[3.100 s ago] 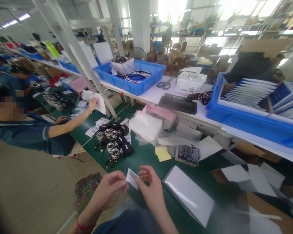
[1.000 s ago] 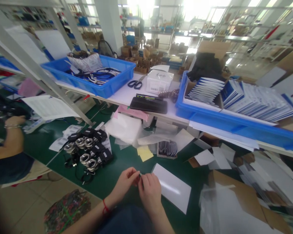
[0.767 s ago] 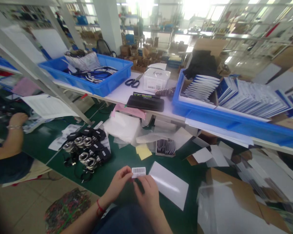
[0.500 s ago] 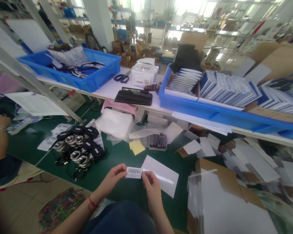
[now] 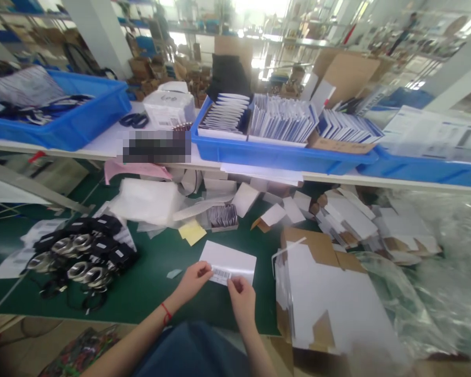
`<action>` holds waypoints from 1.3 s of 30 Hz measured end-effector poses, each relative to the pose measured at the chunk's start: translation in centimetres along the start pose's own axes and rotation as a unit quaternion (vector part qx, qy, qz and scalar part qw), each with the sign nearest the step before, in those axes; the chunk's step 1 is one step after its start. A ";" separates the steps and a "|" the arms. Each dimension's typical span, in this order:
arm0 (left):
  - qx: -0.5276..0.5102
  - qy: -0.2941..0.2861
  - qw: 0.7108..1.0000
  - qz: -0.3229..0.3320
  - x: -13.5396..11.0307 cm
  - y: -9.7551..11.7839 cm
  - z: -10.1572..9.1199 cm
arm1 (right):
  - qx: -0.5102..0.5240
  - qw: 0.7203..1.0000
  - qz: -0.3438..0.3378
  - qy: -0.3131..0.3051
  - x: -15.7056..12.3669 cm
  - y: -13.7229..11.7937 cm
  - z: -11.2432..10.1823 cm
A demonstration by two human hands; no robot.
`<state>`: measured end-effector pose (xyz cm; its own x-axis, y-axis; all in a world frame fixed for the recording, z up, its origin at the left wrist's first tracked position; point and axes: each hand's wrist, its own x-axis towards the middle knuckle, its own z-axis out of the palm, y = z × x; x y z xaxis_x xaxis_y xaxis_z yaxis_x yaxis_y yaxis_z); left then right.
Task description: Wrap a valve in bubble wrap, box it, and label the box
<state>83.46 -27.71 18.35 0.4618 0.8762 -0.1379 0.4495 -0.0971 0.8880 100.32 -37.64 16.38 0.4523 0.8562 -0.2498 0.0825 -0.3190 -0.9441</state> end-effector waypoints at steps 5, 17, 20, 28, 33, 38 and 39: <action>0.087 0.017 0.996 0.033 3.0 -0.9 2.4 | -0.074 0.994 -0.017 0.075 2.3 1.4 0.0; 0.220 0.013 0.973 0.062 6.1 -0.9 2.4 | -0.209 0.972 -0.025 0.103 5.0 0.6 1.0; 0.232 0.016 0.971 0.059 6.1 -0.9 2.4 | -0.242 0.965 -0.020 0.103 5.1 0.3 1.3; 0.261 0.014 0.964 0.056 6.1 -0.8 2.5 | -0.298 0.950 -0.013 0.096 5.2 0.1 1.5; 0.279 0.010 0.959 0.055 6.1 -0.6 2.5 | -0.314 0.945 -0.006 0.095 5.2 -0.1 1.6; 0.291 0.007 0.955 0.054 6.1 -0.4 2.6 | -0.325 0.941 -0.010 0.087 5.1 -0.1 1.6; 0.293 0.006 0.954 0.054 6.1 -0.4 2.6 | -0.327 0.941 -0.010 0.088 5.1 -0.1 1.6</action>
<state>88.04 -23.56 16.03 0.5230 0.8508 -0.0506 0.7516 -0.4324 0.4981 101.16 -32.61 14.87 0.5797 0.8026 -0.1404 0.5952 -0.5348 -0.5998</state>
